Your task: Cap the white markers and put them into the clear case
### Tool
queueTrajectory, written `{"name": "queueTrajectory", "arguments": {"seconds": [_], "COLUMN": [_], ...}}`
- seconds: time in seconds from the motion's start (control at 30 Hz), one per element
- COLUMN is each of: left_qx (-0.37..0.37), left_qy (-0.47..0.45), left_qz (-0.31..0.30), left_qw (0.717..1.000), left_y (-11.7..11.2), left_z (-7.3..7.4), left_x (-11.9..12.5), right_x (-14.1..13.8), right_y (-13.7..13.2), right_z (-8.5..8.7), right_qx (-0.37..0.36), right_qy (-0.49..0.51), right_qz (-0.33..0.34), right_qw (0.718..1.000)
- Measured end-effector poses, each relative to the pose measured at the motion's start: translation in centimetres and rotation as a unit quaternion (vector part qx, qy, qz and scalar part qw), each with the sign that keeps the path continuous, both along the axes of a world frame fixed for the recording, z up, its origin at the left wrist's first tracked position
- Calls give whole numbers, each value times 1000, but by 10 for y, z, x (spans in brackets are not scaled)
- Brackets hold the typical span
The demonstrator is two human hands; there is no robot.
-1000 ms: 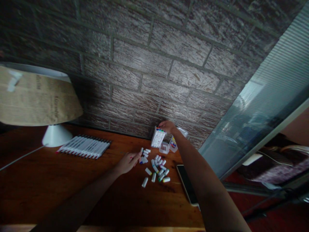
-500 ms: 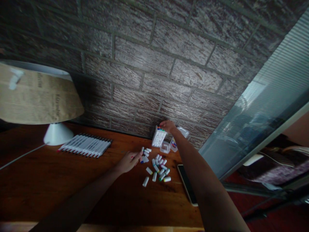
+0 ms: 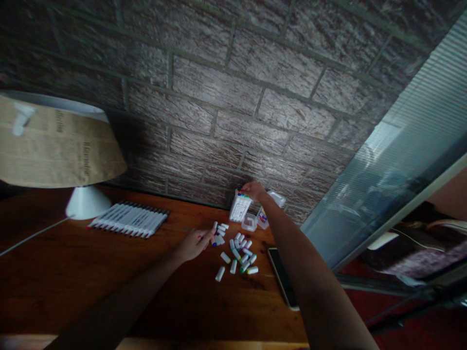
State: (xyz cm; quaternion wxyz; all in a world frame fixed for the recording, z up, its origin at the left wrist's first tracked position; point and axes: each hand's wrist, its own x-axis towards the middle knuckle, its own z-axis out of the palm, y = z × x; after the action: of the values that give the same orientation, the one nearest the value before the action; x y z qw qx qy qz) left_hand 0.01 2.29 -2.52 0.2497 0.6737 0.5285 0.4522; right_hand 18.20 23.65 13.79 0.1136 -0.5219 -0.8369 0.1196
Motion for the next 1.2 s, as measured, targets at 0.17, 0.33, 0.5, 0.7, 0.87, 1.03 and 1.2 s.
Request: {"name": "queueTrajectory", "arguments": {"seconds": [0.17,0.33,0.5,0.7,0.87,1.03,1.2], "left_qx": [-11,-2,-4,-1,-3,-2,-13], "left_qy": [-2,-1,-3,4,2,0,-2], "left_qz": [-1,-1,-4,4,0,-2,0], "left_qw": [1000,1000,1000,1000,1000,1000,1000], "left_y": [-1,-1,-1,-2,-1,-1,-1], "left_z": [1,2,3,2,1,1,2], "left_x": [1,1,1,1,1,1,1], "right_x": [6,11,12,13,12,11,9], "right_y": [4,6,4,4,2,-1,0], "right_z": [4,6,1,1,3,3,4], "right_qx": [-5,-23,-36,-45,-53,-57,-66], "right_qy": [21,27,24,18,20,27,33], "right_qz": [-3,13,29,30,34,39,45], "right_qw": [1000,999,999,998,998,997,996]}}
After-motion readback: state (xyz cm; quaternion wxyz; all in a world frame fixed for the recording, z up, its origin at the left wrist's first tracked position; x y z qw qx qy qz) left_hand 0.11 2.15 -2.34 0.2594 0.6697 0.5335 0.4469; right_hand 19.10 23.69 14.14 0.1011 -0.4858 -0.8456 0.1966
